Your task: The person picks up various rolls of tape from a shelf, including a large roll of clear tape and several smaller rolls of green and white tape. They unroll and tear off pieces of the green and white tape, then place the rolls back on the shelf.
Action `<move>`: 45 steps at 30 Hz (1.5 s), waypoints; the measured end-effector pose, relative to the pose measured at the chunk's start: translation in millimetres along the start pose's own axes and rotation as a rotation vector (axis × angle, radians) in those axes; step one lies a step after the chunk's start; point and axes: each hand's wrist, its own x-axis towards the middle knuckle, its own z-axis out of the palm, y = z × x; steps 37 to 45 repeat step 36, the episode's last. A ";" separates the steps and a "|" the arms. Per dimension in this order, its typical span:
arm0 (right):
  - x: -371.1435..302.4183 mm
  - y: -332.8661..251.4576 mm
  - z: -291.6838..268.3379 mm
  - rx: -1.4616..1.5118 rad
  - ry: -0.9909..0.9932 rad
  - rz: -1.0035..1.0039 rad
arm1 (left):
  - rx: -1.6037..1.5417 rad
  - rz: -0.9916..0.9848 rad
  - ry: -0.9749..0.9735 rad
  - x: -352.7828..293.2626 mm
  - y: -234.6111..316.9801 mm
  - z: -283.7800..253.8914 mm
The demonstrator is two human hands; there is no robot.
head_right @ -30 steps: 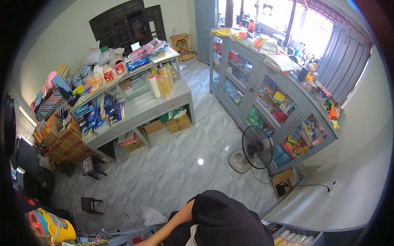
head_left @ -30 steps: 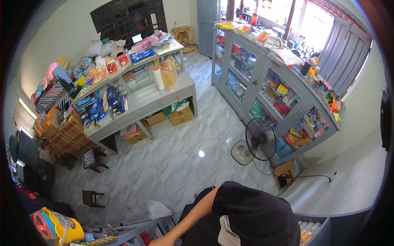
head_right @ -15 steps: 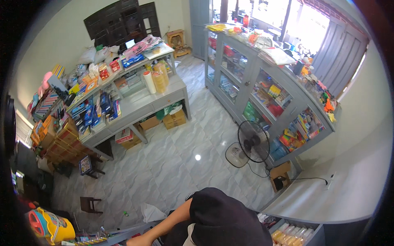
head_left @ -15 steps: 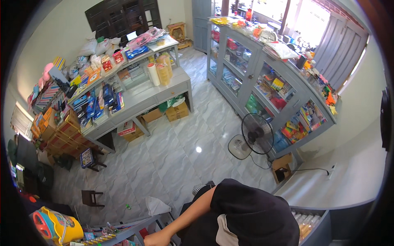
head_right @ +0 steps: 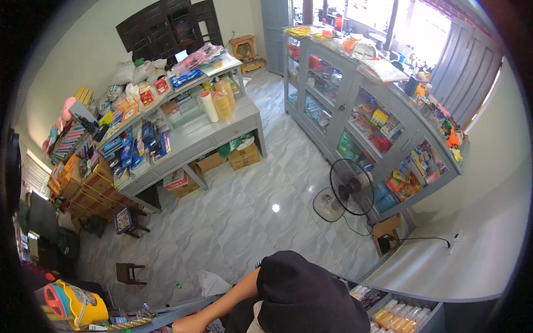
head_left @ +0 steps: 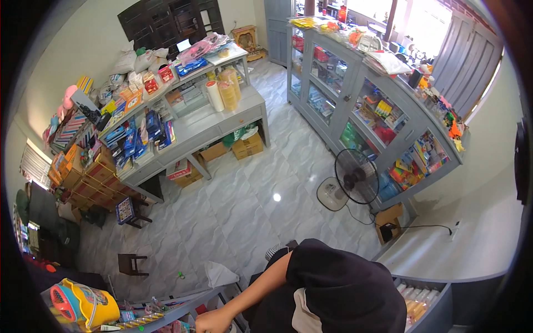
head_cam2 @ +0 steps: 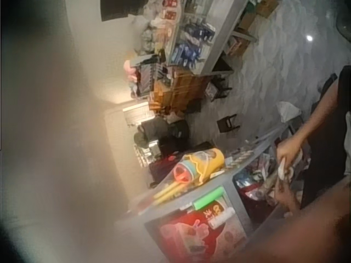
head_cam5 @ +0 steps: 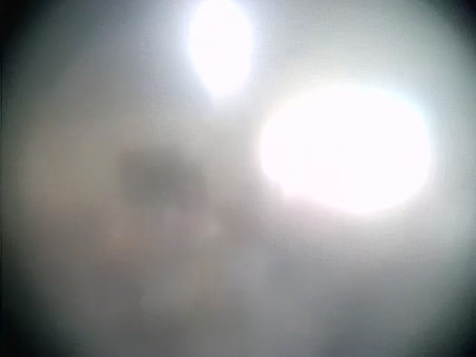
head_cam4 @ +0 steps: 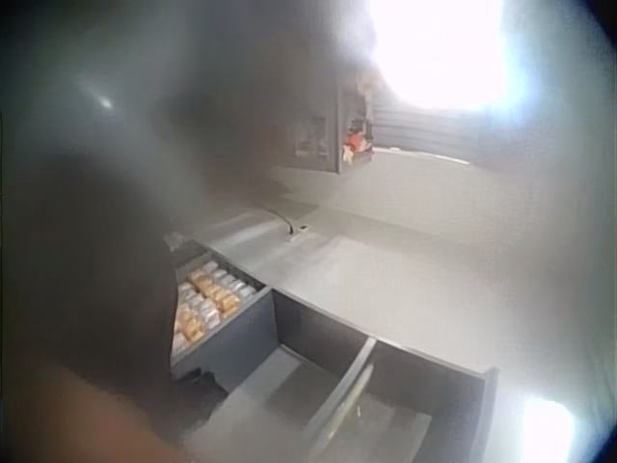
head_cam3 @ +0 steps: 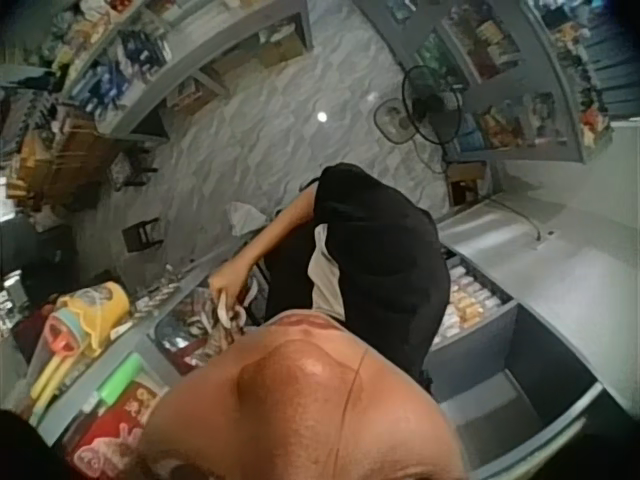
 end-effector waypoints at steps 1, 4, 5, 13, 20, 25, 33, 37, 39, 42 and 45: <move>0.8 1.4 1.2 0.001 -0.040 0.022 | -0.001 -0.007 0.009 -0.4 -0.4 -0.1; 5.0 -5.4 -7.2 -0.022 -0.151 0.088 | -0.003 -0.023 0.024 0.0 0.4 -1.3; 5.7 -6.2 -9.9 -0.042 -0.191 0.106 | -0.006 -0.029 0.029 -0.9 0.2 -1.8; 7.2 -4.0 -7.7 -0.069 -0.158 0.034 | -0.010 -0.049 0.043 0.8 1.5 -4.8; 8.3 -1.8 -7.3 -0.157 -0.176 -0.034 | -0.004 -0.074 0.029 3.5 -12.0 -6.8; 11.1 2.8 -7.6 -0.247 -0.258 -0.073 | -0.098 -0.097 -0.063 10.9 -25.2 -9.2; 10.9 -3.7 -7.0 -0.221 -0.286 -0.104 | -0.516 -0.320 -0.461 46.2 -80.6 -39.8; 6.7 -5.8 -10.4 -0.080 -0.229 -0.108 | -0.288 -0.334 -0.193 22.9 -45.9 -23.7; 6.7 -5.8 -10.4 -0.080 -0.229 -0.108 | -0.288 -0.334 -0.193 22.9 -45.9 -23.7; 6.7 -5.8 -10.4 -0.080 -0.229 -0.108 | -0.288 -0.334 -0.193 22.9 -45.9 -23.7; 6.7 -5.8 -10.4 -0.080 -0.229 -0.108 | -0.288 -0.334 -0.193 22.9 -45.9 -23.7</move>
